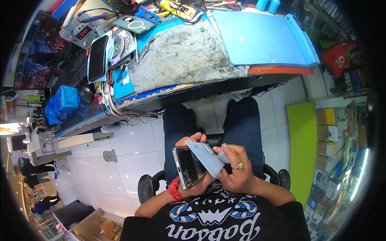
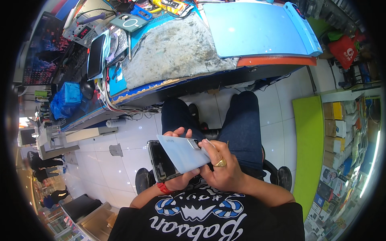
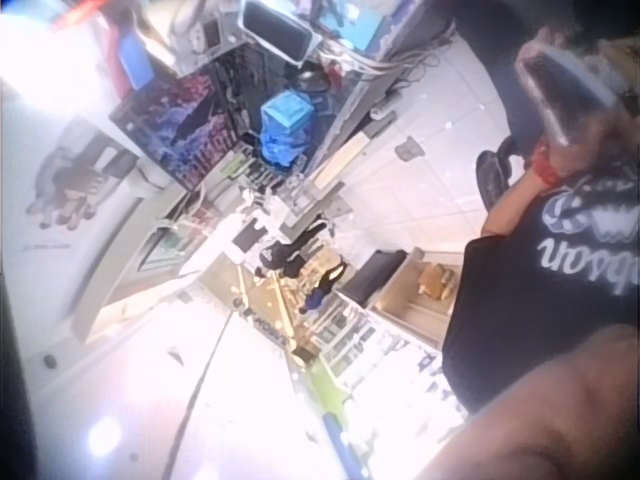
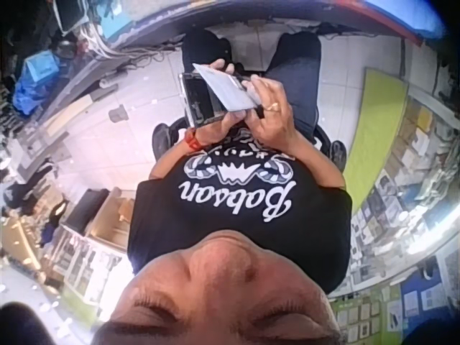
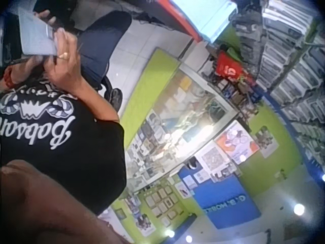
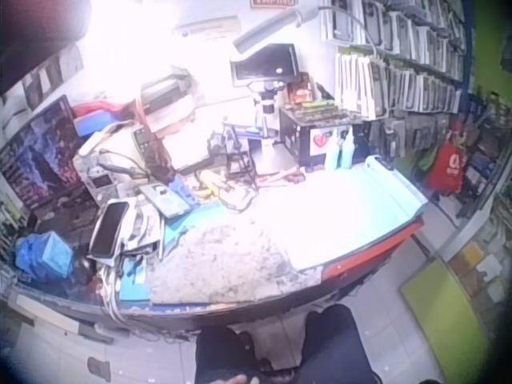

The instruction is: The person uses a thin prying tool to separate the back panel from the frame of a mobile phone, gradually working the tool around the edges until the back cover is detached.

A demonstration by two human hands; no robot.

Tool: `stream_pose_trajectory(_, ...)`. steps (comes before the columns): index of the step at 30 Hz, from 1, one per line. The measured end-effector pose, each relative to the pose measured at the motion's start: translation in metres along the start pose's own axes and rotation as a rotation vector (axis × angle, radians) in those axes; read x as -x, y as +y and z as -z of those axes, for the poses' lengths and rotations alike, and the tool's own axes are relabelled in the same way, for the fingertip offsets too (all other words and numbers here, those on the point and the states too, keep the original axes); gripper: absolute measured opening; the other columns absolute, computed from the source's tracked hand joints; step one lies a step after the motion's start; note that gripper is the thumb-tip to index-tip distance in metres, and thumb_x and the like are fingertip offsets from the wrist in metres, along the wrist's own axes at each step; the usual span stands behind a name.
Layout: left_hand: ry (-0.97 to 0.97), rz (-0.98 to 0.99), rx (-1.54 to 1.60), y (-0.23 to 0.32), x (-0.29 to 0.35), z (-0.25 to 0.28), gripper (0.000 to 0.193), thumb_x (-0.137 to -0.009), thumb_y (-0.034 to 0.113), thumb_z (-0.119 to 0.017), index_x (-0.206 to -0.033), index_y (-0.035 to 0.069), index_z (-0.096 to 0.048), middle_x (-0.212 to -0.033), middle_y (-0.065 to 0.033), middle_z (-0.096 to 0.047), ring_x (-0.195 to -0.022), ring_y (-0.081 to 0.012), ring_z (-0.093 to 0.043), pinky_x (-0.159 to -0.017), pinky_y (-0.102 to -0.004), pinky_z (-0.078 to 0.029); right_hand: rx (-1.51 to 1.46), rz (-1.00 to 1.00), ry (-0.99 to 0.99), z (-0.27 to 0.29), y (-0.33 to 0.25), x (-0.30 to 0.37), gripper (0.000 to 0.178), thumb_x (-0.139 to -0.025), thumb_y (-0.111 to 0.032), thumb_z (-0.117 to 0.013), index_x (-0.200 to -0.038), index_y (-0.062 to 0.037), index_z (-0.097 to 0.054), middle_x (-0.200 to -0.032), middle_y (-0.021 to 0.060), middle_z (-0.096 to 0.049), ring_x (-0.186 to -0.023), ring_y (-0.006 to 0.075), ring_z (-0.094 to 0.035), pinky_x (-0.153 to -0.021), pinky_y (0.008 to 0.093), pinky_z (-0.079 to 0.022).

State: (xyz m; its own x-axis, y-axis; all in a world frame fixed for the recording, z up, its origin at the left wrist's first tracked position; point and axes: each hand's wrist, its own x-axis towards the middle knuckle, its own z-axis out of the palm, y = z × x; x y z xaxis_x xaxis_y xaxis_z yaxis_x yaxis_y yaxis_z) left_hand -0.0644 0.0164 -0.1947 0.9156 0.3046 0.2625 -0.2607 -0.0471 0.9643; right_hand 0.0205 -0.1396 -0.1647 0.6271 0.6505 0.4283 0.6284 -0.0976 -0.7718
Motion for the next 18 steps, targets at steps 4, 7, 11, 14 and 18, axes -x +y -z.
stream_pose_trajectory(4, 0.025, -0.136, -0.079, -0.006, 0.0, -0.003, 0.105, -0.077, 0.028, -0.09, -0.155, 0.011, -0.022, -0.144, -0.0125, -0.028, -0.146, -0.0341, -0.031, -0.121, -0.0596, -0.031, 0.085, 0.092, -0.002, -0.003, 0.0, -0.001, 0.059, -0.08, -0.005, -0.075, -0.133, 0.008, -0.054, -0.117, 0.024, -0.058, -0.1, 0.0375, -0.071, -0.078, 0.04, -0.063)
stream_pose_trajectory(7, 0.113, -0.261, -0.097, -0.014, 0.001, -0.008, 0.091, -0.082, 0.021, -0.086, -0.152, 0.015, -0.029, -0.138, -0.015, -0.037, -0.142, -0.0352, -0.038, -0.118, -0.0599, -0.037, 0.144, 0.16, -0.061, 0.007, -0.002, -0.008, 0.054, -0.08, -0.007, -0.076, -0.13, 0.0061, -0.058, -0.113, 0.0221, -0.059, -0.103, 0.0403, -0.07, -0.083, 0.0424, -0.062)
stream_pose_trajectory(11, 0.181, -0.375, -0.11, -0.008, -0.011, -0.022, 0.091, -0.084, 0.022, -0.084, -0.153, 0.012, -0.026, -0.143, -0.0225, -0.038, -0.14, -0.0393, -0.042, -0.115, -0.0562, -0.042, 0.16, 0.214, 0.063, 0.0, 0.008, -0.007, 0.048, -0.082, -0.006, -0.075, -0.126, 0.0058, -0.062, -0.109, 0.0198, -0.059, -0.105, 0.0418, -0.07, -0.089, 0.046, -0.061)
stream_pose_trajectory(14, -0.056, -0.228, -0.061, 0.015, -0.014, -0.008, 0.141, -0.065, 0.059, -0.093, -0.162, 0.006, -0.004, -0.163, -0.0262, -0.017, -0.151, -0.0432, -0.026, -0.121, -0.0533, -0.027, 0.183, 0.236, 0.155, 0.002, 0.016, -0.013, 0.045, -0.081, -0.004, -0.075, -0.124, 0.0043, -0.064, -0.109, 0.0191, -0.06, -0.107, 0.0425, -0.069, -0.093, 0.0485, -0.061)
stream_pose_trajectory(18, -0.231, 0.387, 0.603, 0.042, -0.009, 0.001, 0.137, -0.074, 0.057, -0.088, -0.162, 0.009, 0.006, -0.17, -0.0155, 0.002, -0.158, -0.0353, -0.001, -0.126, -0.0491, -0.01, 0.181, 0.234, 0.212, 0.013, 0.027, -0.013, 0.047, -0.081, -0.004, -0.079, -0.125, 0.0008, -0.062, -0.111, 0.0179, -0.059, -0.11, 0.043, -0.069, -0.095, 0.05, -0.06)
